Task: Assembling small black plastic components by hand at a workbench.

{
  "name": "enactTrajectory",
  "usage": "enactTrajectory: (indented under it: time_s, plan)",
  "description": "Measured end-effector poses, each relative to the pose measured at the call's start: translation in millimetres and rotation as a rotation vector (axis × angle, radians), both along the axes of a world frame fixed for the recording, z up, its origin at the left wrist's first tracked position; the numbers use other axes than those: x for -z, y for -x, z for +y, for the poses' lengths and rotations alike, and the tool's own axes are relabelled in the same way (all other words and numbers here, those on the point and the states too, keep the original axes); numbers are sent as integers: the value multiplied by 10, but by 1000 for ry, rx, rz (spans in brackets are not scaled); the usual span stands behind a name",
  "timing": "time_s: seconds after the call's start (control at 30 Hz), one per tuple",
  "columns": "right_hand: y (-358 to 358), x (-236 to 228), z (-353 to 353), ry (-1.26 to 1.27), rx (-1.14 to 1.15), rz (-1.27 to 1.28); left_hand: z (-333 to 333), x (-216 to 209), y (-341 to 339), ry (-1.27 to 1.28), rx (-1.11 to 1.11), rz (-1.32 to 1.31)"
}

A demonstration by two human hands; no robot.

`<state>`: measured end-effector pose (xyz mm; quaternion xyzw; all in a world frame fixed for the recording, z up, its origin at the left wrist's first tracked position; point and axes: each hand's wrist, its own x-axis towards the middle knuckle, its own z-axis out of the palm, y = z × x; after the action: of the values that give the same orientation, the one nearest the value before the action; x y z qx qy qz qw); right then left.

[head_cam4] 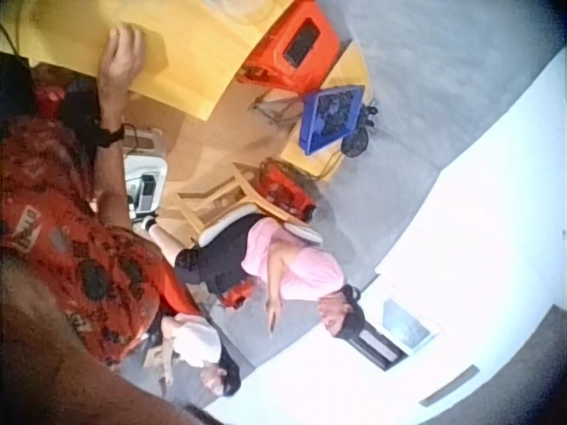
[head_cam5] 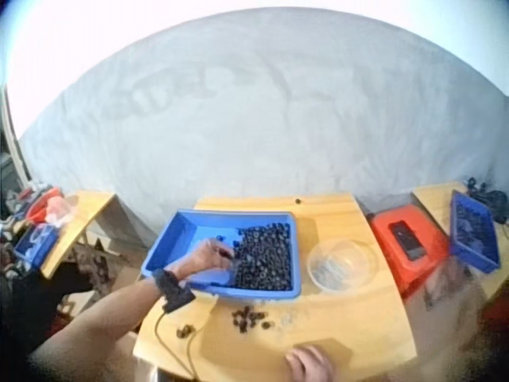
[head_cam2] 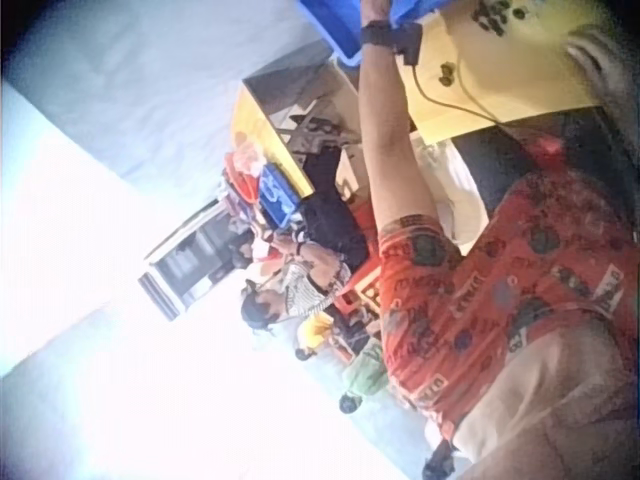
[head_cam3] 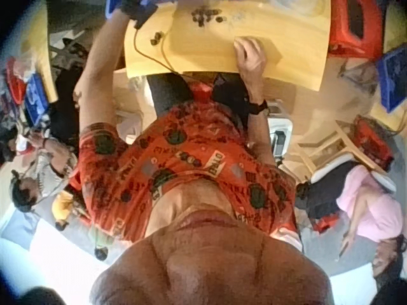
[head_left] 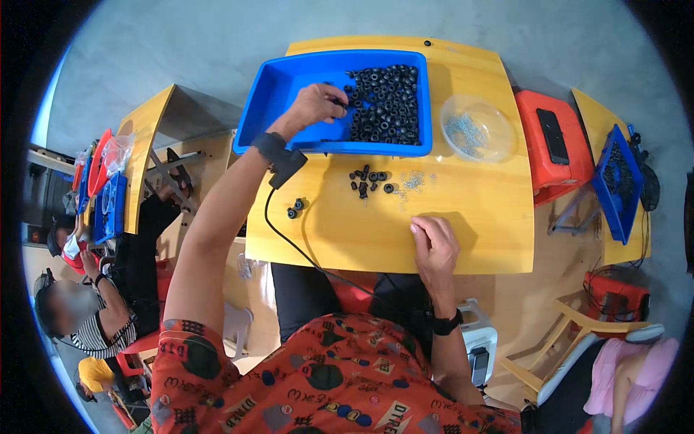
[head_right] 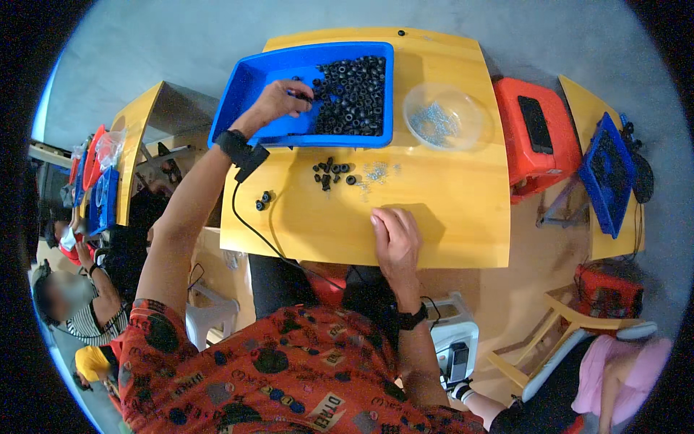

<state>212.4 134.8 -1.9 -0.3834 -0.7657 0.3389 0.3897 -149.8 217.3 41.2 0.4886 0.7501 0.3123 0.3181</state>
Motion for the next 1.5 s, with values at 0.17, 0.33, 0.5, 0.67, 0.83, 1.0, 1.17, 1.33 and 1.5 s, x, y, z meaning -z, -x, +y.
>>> enactTrajectory:
  time_s: [0.17, 0.33, 0.5, 0.67, 0.83, 1.0, 1.17, 1.33, 1.5]
  plan:
    - [-15, 36, 20, -15, 14, -2, -582, -650, -334, -157, 16, -128]
    - [-30, 78, 25, -61, 21, 33, -1318, -417, -881, -113, 129, -310]
    - [-20, 114, -10, -114, 8, 52, -1460, 127, -1105, -253, 133, 192]
    - [-26, 149, -13, -160, 13, 74, -1469, 289, -1179, -298, 67, 321]
    - [-30, 195, 11, -213, 22, 72, -1556, 325, -1241, -442, 0, 391]
    - [-21, 167, -29, -158, 22, 80, -1722, 339, -1338, -545, -121, 344]
    - [-47, 163, -17, -193, 33, 40, -1754, 395, -1467, -595, -156, 278]
    - [-23, 171, -35, -181, 34, 45, -1703, 391, -1483, -572, -159, 283]
    - [-14, 165, -29, -223, 34, 27, -1627, 505, -1641, -528, -34, 413]
